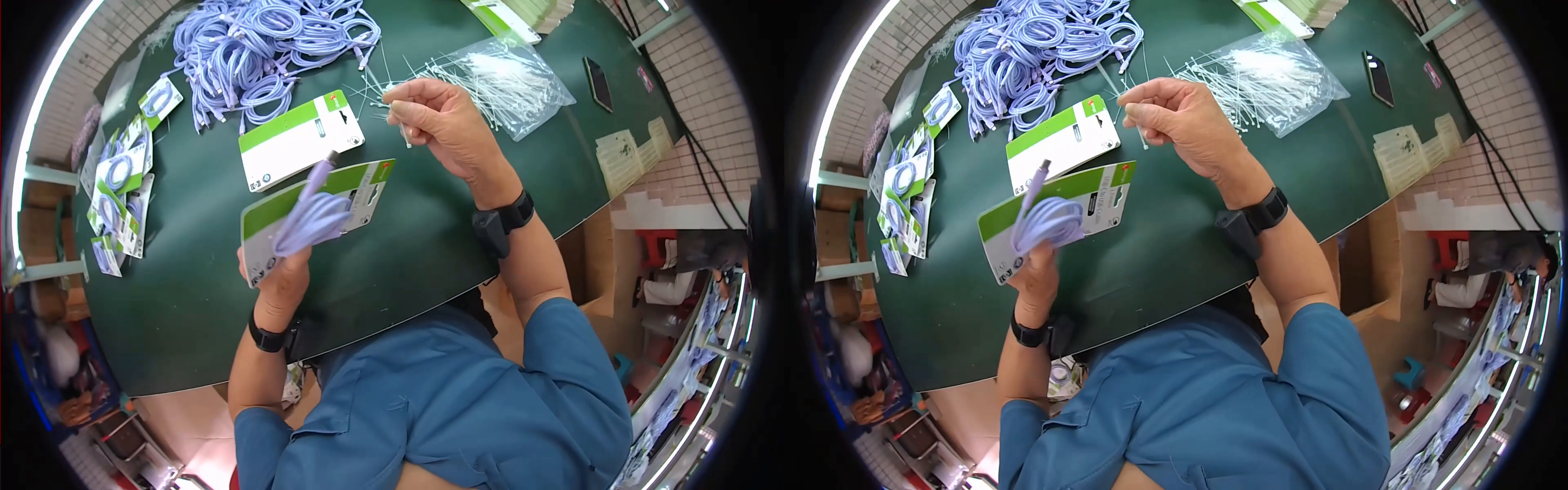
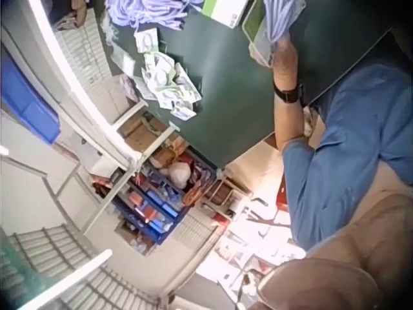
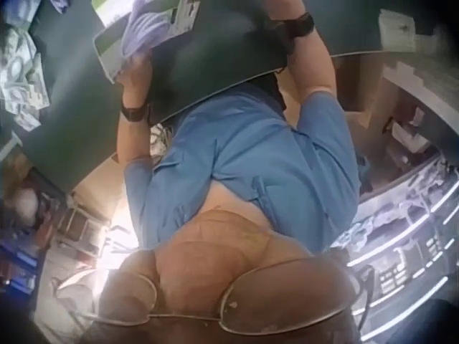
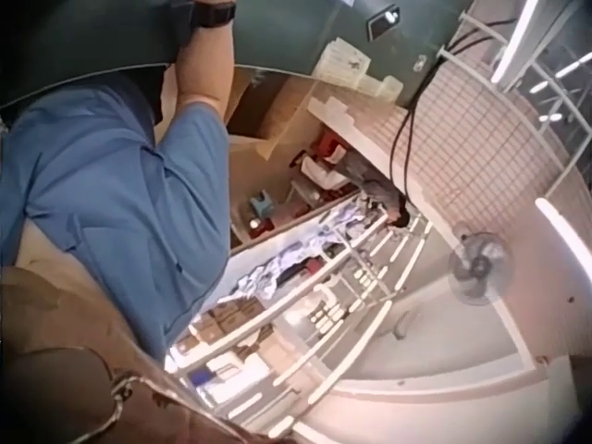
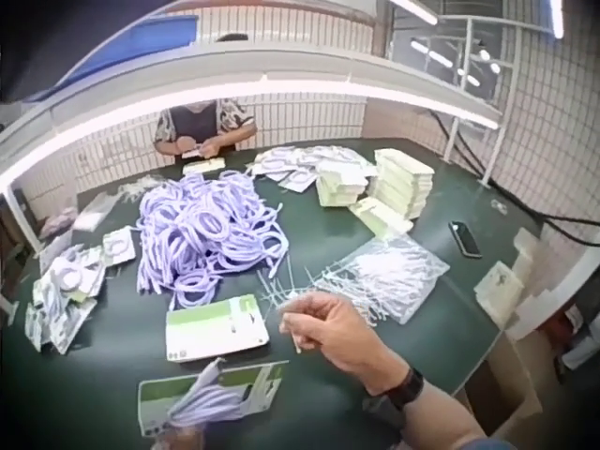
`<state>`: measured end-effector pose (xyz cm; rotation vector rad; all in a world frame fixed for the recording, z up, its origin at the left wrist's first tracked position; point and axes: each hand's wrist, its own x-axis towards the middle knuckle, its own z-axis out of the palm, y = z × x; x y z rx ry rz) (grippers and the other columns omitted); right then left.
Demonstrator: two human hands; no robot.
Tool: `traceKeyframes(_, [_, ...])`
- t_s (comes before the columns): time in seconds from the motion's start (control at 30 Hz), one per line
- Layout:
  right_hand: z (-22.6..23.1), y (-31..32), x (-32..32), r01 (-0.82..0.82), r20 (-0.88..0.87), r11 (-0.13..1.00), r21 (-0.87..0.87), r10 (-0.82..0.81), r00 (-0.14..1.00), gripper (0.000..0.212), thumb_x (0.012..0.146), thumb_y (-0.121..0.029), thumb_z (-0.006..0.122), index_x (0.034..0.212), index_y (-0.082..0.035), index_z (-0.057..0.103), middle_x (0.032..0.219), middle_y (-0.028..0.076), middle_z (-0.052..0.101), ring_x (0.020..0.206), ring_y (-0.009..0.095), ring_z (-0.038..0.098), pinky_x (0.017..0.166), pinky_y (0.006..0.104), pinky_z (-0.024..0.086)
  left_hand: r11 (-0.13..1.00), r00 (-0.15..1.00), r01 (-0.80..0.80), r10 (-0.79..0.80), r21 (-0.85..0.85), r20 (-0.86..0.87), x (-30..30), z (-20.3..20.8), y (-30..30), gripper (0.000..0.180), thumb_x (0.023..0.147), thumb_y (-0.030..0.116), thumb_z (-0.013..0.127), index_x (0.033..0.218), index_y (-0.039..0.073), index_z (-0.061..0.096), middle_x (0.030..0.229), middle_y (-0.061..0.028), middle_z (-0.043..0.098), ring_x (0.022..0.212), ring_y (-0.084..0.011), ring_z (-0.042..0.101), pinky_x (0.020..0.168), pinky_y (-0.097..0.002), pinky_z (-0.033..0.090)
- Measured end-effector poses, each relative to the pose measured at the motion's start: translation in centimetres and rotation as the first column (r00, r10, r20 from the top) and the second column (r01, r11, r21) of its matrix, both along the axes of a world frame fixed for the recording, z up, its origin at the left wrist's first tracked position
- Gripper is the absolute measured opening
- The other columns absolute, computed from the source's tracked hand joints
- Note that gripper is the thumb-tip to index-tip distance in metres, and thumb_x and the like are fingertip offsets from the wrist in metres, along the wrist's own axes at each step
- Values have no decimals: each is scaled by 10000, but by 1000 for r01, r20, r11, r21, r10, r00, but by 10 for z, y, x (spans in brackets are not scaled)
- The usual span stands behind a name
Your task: The person packages a cable by placing it onto a cardboard card, threading a zip tie through the card and around the cable, and pulling the zip tie tight. After securing the cable, the person places the finished package onto a stack.
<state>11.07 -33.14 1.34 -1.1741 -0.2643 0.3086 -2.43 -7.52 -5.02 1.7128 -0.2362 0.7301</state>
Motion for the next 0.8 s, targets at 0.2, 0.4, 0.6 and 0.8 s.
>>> traceKeyframes(0.2, [6, 0, -9, -105, 111, 993, -44, 110, 988, 157, 959, -55, 711, 1091, 18, 757, 893, 68, 723, 687, 72, 593, 610, 210, 482, 865, 943, 138, -264, 483, 203, -3, 45, -3, 318, 816, 96, 793, 1109, -10, 729, 722, -53, 638, 575, -189, 599, 483, -310, 431])
traceKeyframes(0.4, [14, 1, -16, -160, 226, 985, -73, 172, 959, 149, 935, -24, 715, 1065, 31, 764, 928, 66, 724, 720, 88, 610, 650, 221, 501, 711, 883, 124, -397, 692, 250, -6, 64, -17, 450, 701, 76, 802, 1141, 30, 723, 692, -7, 566, 535, -140, 518, 458, -291, 369])
traceKeyframes(0.6, [17, 4, -24, -92, 453, 978, -190, 170, 875, 184, 884, 47, 724, 1065, 38, 759, 925, 81, 726, 795, 104, 651, 686, 232, 519, 589, 853, 116, -472, 800, 223, -13, 76, -15, 468, 703, 117, 815, 1153, 47, 703, 710, -20, 576, 548, -136, 512, 466, -287, 360])
traceKeyframes(0.8, [30, 9, -38, -169, 532, 965, -202, 253, 808, 179, 842, 79, 743, 1014, 32, 749, 911, 116, 732, 819, 142, 681, 670, 254, 531, 538, 848, 131, -496, 833, 187, -21, 75, -12, 490, 687, 144, 829, 1154, 77, 697, 753, -23, 593, 555, -118, 487, 464, -283, 342])
